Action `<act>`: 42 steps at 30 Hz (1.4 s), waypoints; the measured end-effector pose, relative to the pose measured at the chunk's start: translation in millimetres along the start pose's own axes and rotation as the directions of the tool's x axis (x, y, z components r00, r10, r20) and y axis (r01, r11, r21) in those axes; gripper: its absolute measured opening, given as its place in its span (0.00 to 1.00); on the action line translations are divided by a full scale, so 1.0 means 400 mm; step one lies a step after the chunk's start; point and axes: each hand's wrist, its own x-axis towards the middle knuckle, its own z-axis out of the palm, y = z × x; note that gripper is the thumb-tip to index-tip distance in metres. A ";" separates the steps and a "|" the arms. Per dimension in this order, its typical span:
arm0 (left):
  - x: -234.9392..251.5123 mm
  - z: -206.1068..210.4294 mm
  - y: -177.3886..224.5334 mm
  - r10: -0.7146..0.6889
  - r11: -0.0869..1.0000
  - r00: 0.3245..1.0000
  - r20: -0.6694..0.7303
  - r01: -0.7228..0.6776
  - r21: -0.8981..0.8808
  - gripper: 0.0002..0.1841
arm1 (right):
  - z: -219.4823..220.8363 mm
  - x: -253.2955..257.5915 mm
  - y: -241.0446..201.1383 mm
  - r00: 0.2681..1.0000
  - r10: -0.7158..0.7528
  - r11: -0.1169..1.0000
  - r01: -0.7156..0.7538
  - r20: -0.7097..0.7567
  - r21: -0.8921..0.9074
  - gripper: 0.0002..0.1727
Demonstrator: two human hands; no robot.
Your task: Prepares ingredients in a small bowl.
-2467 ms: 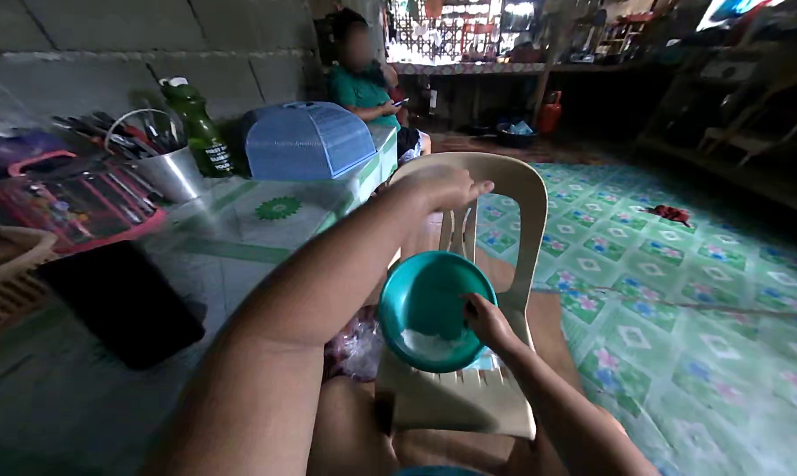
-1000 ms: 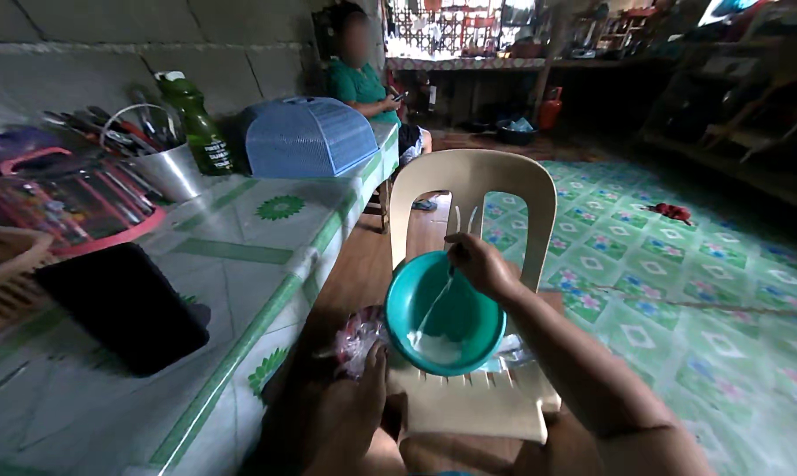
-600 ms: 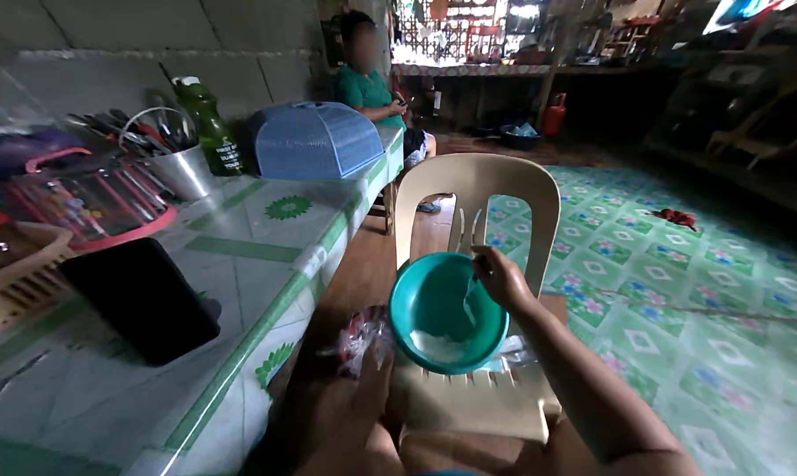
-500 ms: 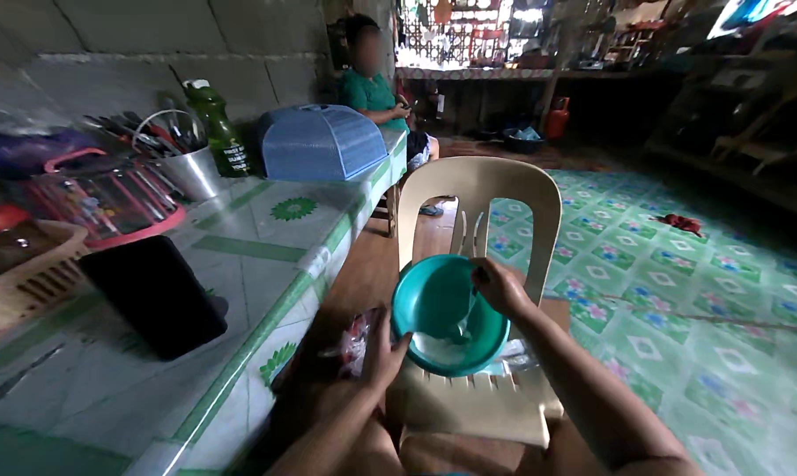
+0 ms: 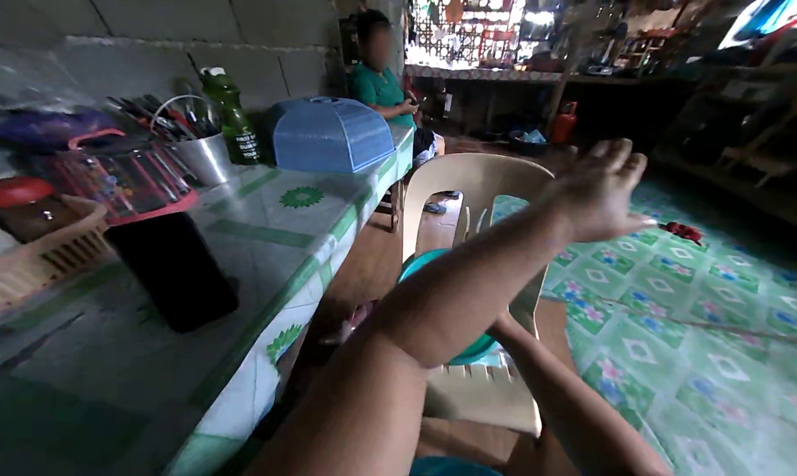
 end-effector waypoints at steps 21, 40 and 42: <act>-0.574 0.131 -0.387 -0.606 0.470 0.768 0.207 0.555 -0.686 0.26 | -0.282 0.103 -0.176 0.974 -0.194 0.981 0.195 -0.120 -0.001 0.17; -0.528 0.296 -0.357 -0.671 0.218 0.700 0.244 0.501 -0.838 0.16 | -0.106 0.151 0.053 0.888 0.317 0.844 -0.104 -0.334 0.526 0.21; -0.526 0.273 -0.356 -0.679 0.119 0.687 0.258 0.450 -0.885 0.15 | -0.051 0.137 0.111 0.938 0.345 0.918 -0.330 -0.032 0.221 0.22</act>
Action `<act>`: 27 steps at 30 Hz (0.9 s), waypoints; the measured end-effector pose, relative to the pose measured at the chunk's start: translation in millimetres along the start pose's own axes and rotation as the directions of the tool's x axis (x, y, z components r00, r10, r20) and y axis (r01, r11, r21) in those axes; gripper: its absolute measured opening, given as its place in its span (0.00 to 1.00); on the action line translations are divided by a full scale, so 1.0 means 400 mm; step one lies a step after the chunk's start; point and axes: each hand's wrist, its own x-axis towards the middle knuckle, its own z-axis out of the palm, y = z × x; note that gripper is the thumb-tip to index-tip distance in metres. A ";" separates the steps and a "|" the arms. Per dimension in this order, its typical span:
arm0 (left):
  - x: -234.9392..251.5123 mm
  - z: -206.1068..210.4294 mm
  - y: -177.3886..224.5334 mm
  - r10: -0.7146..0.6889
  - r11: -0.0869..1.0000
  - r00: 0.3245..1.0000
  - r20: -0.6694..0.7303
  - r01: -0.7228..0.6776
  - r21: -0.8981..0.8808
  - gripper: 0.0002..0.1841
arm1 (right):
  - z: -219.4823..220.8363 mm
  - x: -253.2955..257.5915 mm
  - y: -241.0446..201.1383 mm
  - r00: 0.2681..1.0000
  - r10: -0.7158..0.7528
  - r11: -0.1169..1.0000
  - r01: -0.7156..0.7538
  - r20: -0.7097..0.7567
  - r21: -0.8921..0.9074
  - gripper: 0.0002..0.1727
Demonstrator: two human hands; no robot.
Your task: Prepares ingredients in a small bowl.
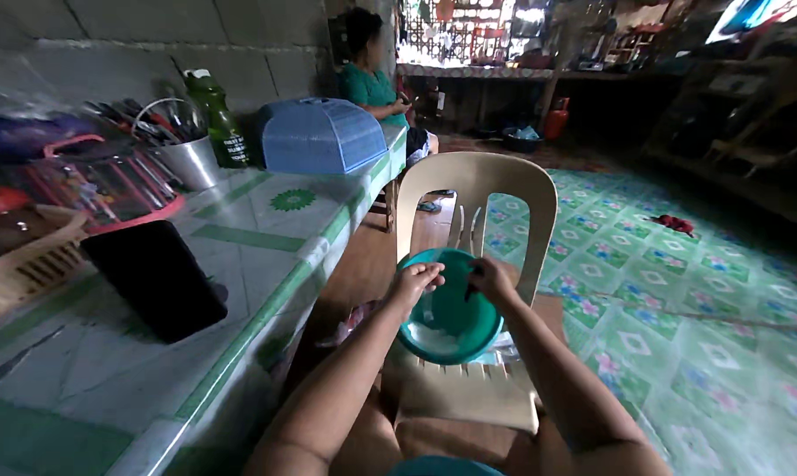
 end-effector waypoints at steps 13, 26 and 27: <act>0.012 0.011 0.015 0.036 0.999 0.998 -0.053 -0.034 0.032 0.15 | -0.004 -0.027 -0.206 0.968 -0.233 0.935 0.197 0.092 0.294 0.23; -0.025 -0.018 0.025 0.037 0.993 0.967 0.250 -0.006 -0.121 0.12 | -0.075 -0.026 -0.258 0.833 -0.478 0.861 0.380 0.280 0.339 0.08; -0.023 -0.010 0.026 0.038 0.997 0.979 0.200 -0.023 -0.077 0.11 | -0.073 -0.032 -0.253 0.851 -0.453 0.869 0.354 0.267 0.346 0.10</act>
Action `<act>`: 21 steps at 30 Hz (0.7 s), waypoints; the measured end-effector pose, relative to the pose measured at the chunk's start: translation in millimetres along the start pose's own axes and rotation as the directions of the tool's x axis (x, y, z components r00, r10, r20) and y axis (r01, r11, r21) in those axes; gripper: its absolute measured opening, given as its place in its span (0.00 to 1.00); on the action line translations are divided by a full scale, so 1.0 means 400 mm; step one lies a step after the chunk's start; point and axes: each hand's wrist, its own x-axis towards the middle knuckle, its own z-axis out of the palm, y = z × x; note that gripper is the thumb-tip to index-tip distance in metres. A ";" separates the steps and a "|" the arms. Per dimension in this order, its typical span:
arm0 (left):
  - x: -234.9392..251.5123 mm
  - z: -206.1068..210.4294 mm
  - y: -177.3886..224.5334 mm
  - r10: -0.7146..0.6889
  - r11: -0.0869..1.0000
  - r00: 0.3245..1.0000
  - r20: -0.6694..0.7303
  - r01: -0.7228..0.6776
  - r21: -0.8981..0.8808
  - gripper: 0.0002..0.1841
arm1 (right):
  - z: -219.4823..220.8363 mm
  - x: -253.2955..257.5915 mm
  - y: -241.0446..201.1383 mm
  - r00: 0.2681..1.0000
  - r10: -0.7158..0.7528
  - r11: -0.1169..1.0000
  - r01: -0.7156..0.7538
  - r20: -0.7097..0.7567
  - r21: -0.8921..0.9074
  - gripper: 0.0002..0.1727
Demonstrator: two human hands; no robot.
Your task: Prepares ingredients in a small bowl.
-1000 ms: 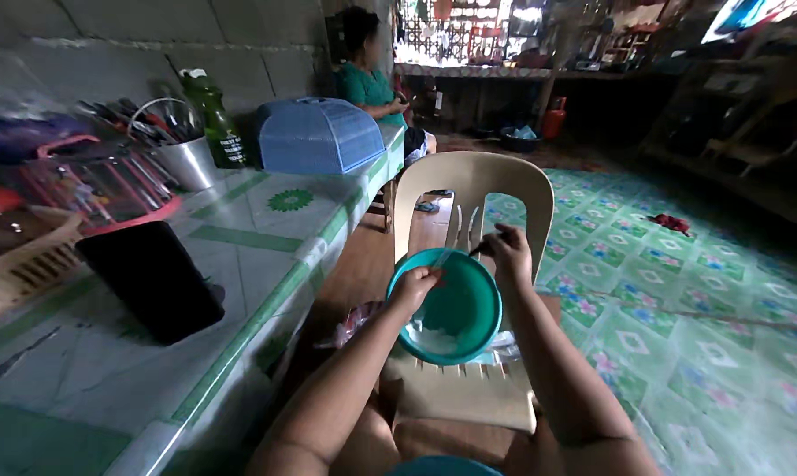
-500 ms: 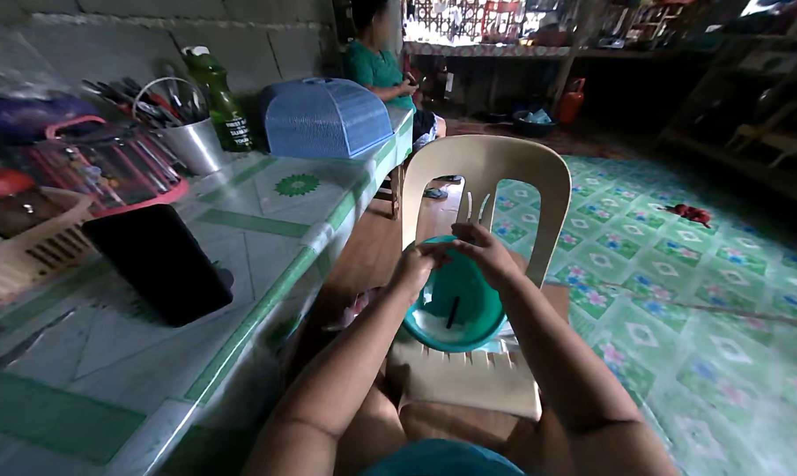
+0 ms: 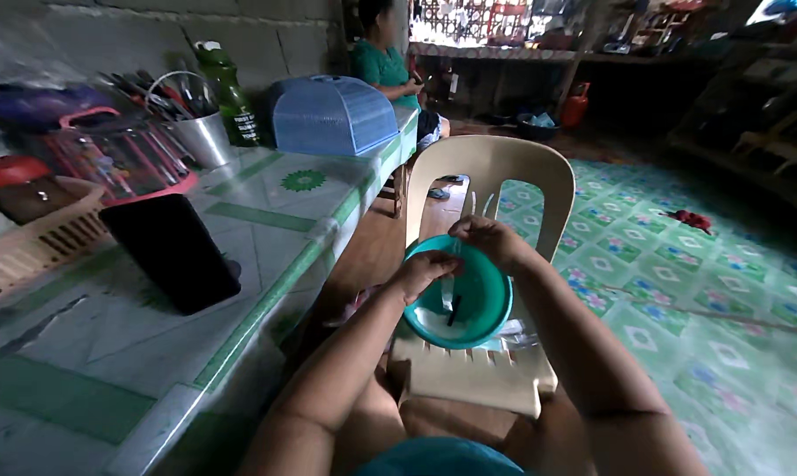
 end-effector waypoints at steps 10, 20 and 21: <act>-0.002 0.020 -0.003 0.092 0.941 0.974 -0.206 -0.017 0.339 0.13 | 0.082 -0.003 0.022 0.951 0.159 0.953 -0.218 -0.266 -0.210 0.10; -0.011 -0.024 -0.041 0.078 0.658 0.975 0.207 -0.206 0.725 0.14 | 0.054 -0.017 -0.064 0.958 0.088 0.907 -0.190 -0.272 -0.375 0.12; -0.008 -0.027 -0.052 0.091 0.627 0.966 0.244 -0.245 0.739 0.14 | 0.054 -0.022 -0.065 0.961 0.079 0.908 -0.180 -0.266 -0.379 0.11</act>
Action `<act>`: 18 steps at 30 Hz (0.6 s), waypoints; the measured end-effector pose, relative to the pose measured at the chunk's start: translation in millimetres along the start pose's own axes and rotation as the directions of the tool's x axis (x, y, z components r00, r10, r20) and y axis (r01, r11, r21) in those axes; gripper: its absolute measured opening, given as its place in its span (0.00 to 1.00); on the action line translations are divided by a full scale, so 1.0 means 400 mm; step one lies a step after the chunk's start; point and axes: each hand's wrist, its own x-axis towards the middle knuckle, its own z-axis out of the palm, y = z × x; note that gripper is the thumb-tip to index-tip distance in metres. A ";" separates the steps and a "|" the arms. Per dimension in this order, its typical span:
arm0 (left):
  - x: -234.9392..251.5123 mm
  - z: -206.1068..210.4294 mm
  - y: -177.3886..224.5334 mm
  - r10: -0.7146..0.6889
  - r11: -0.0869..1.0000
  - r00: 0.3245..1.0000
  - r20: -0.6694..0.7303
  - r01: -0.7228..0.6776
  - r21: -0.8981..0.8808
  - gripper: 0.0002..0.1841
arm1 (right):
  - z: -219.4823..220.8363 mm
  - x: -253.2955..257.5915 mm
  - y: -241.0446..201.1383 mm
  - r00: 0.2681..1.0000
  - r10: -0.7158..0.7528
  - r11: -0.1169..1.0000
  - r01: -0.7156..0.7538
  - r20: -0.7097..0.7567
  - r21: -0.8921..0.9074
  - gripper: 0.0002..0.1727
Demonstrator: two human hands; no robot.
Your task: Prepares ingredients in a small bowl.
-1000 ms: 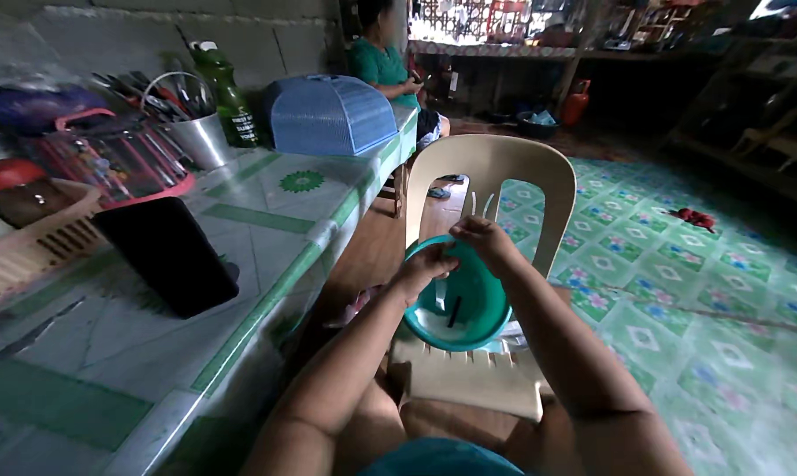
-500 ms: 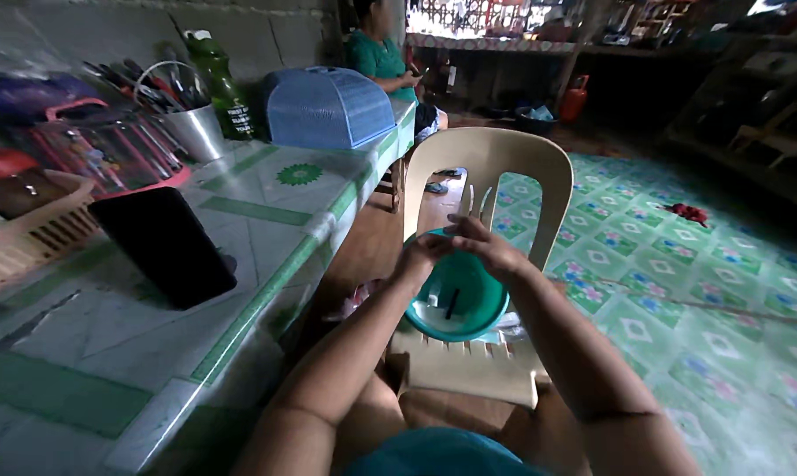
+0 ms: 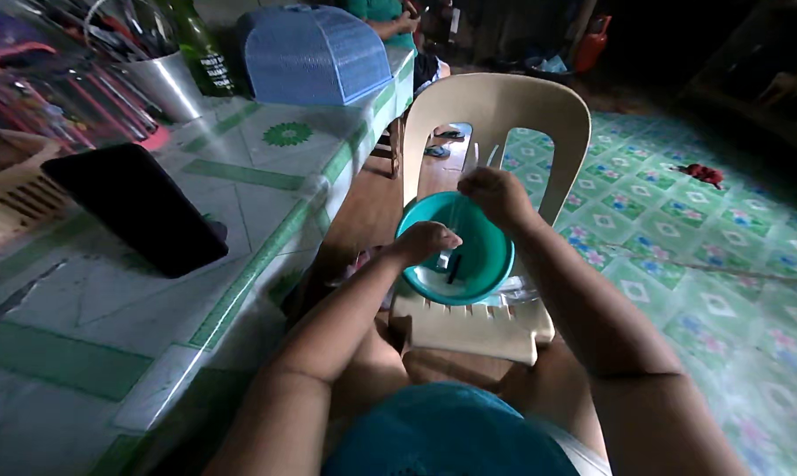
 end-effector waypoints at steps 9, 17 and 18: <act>0.002 0.025 -0.035 0.062 0.992 0.998 0.006 -0.062 0.110 0.13 | 0.009 -0.022 0.010 0.995 -0.103 0.993 0.104 0.013 -0.059 0.11; 0.028 -0.020 -0.013 0.299 0.912 0.746 -0.595 -0.039 0.409 0.09 | 0.059 -0.107 0.139 0.844 0.197 0.863 0.092 -0.498 0.497 0.11; 0.037 -0.028 -0.010 0.375 0.883 0.664 -0.647 -0.044 0.467 0.08 | 0.086 -0.123 0.161 0.806 0.292 0.777 0.114 -0.515 0.619 0.09</act>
